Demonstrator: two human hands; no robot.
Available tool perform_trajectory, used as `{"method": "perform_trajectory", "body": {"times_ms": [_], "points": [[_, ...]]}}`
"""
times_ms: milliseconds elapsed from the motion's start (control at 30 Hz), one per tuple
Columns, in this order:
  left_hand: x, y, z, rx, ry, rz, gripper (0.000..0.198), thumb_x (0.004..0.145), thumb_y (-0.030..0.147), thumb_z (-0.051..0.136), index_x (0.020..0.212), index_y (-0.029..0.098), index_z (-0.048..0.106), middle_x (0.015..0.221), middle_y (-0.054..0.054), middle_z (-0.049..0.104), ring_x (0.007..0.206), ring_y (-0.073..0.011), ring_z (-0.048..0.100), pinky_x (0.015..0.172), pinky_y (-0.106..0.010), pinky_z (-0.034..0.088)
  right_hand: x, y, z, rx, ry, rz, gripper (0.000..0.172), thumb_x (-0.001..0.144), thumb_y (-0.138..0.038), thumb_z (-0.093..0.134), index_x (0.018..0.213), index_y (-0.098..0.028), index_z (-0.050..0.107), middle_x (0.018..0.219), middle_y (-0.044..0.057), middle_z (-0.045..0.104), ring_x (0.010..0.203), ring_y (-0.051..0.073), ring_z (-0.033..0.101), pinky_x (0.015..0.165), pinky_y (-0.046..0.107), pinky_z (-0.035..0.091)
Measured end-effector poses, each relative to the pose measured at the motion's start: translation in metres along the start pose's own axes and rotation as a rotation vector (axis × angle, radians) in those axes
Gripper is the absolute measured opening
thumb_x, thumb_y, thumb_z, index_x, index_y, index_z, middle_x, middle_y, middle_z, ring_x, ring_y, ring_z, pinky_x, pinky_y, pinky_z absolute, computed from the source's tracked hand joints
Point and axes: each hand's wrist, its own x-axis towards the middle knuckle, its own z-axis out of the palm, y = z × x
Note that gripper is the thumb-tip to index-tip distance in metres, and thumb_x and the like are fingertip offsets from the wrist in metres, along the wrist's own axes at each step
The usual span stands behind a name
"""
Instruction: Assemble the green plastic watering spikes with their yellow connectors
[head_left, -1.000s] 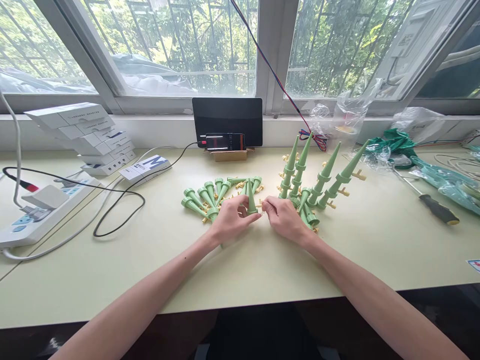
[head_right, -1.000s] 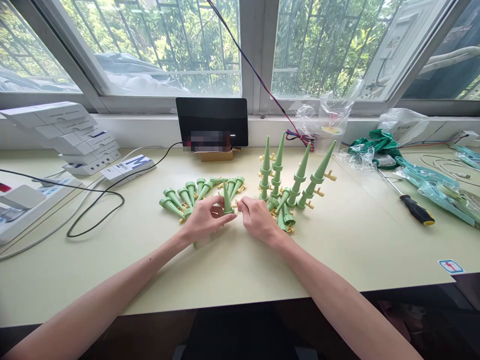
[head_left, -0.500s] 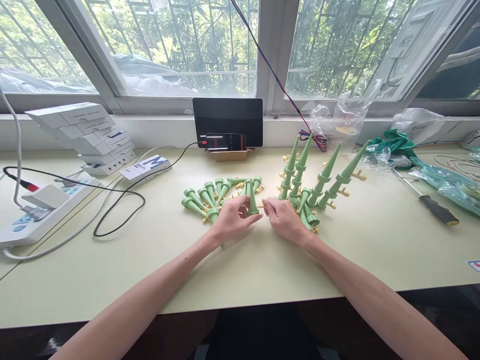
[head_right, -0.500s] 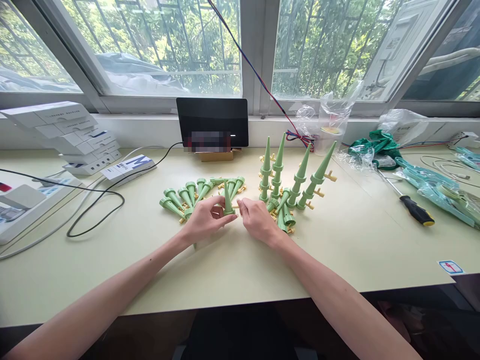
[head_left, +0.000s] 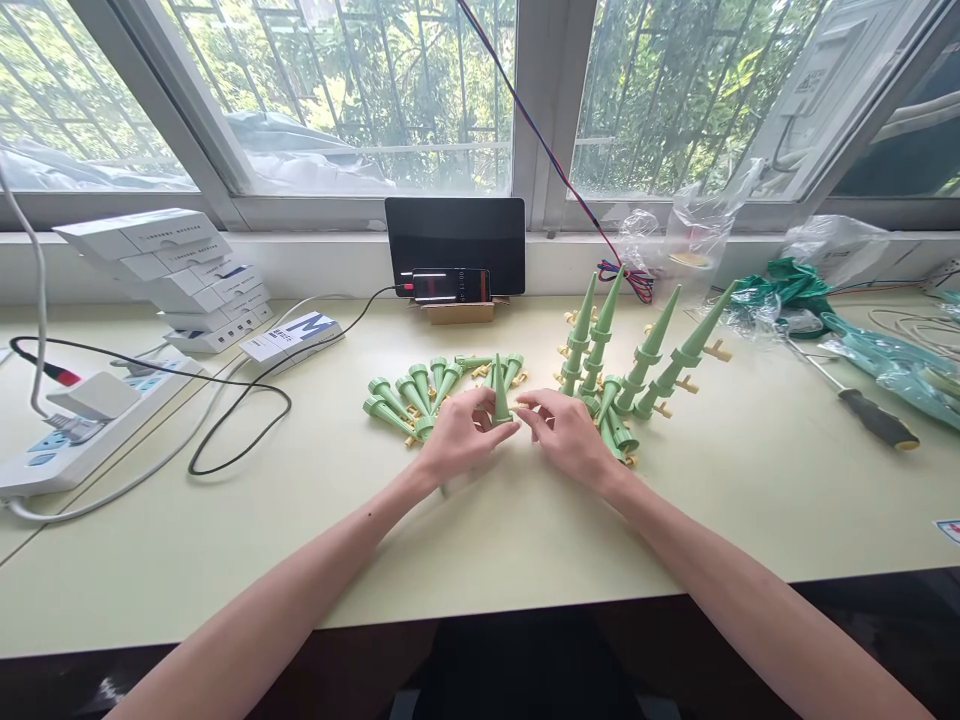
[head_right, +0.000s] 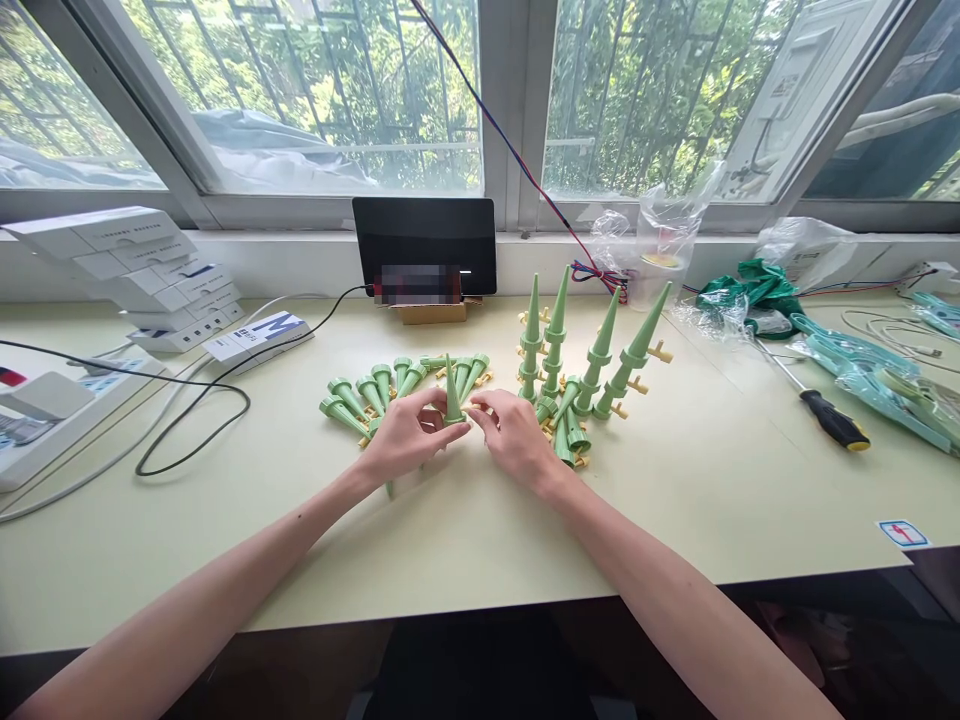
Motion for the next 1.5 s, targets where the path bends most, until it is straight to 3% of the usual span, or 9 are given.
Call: {"method": "perform_trajectory", "body": {"times_ms": [267,833,1200,1400,1500], "points": [[-0.003,0.002,0.001,0.005,-0.035,0.040,0.027,0.076,0.040,0.068,0.078,0.018,0.054,0.062,0.002,0.056,0.053,-0.0127,0.057,0.051,-0.024,0.045,-0.001,-0.005,-0.003,-0.028,-0.043,0.021,0.021,0.094,-0.027,0.050,0.083,-0.017,0.065,0.062,0.001,0.058,0.059,0.014,0.050,0.061,0.027,0.040],[-0.003,-0.002,0.004,-0.002,-0.031,0.098,0.025,0.079,0.039,0.067,0.084,0.017,0.056,0.080,0.000,0.056,0.057,-0.0082,0.051,0.053,-0.022,0.048,-0.001,0.001,-0.001,-0.083,-0.078,-0.006,0.033,0.098,-0.030,0.040,0.066,-0.020,0.046,0.061,-0.002,0.047,0.058,0.013,0.040,0.057,0.026,0.032],[-0.003,-0.003,0.005,-0.022,-0.033,0.089,0.027,0.077,0.040,0.071,0.082,0.017,0.057,0.078,0.000,0.052,0.057,-0.0090,0.050,0.054,-0.024,0.049,0.000,-0.005,-0.003,0.013,-0.127,0.111,0.039,0.097,-0.037,0.038,0.062,-0.020,0.043,0.048,-0.003,0.047,0.051,0.012,0.044,0.056,0.027,0.035],[-0.002,-0.004,0.004,-0.070,-0.048,0.073,0.030,0.074,0.041,0.074,0.081,0.017,0.057,0.080,0.000,0.054,0.053,-0.0080,0.050,0.047,-0.022,0.046,0.000,-0.010,-0.005,0.207,-0.188,0.259,0.040,0.096,-0.045,0.040,0.065,-0.021,0.044,0.041,-0.005,0.046,0.038,0.011,0.040,0.045,0.025,0.034],[-0.002,-0.001,0.002,-0.105,-0.074,0.044,0.032,0.073,0.042,0.075,0.083,0.018,0.058,0.071,0.002,0.055,0.049,-0.0087,0.050,0.044,-0.023,0.044,0.001,-0.010,-0.005,0.267,-0.184,0.280,0.042,0.096,-0.048,0.041,0.065,-0.021,0.044,0.040,-0.005,0.046,0.035,0.010,0.039,0.042,0.024,0.033]]}}
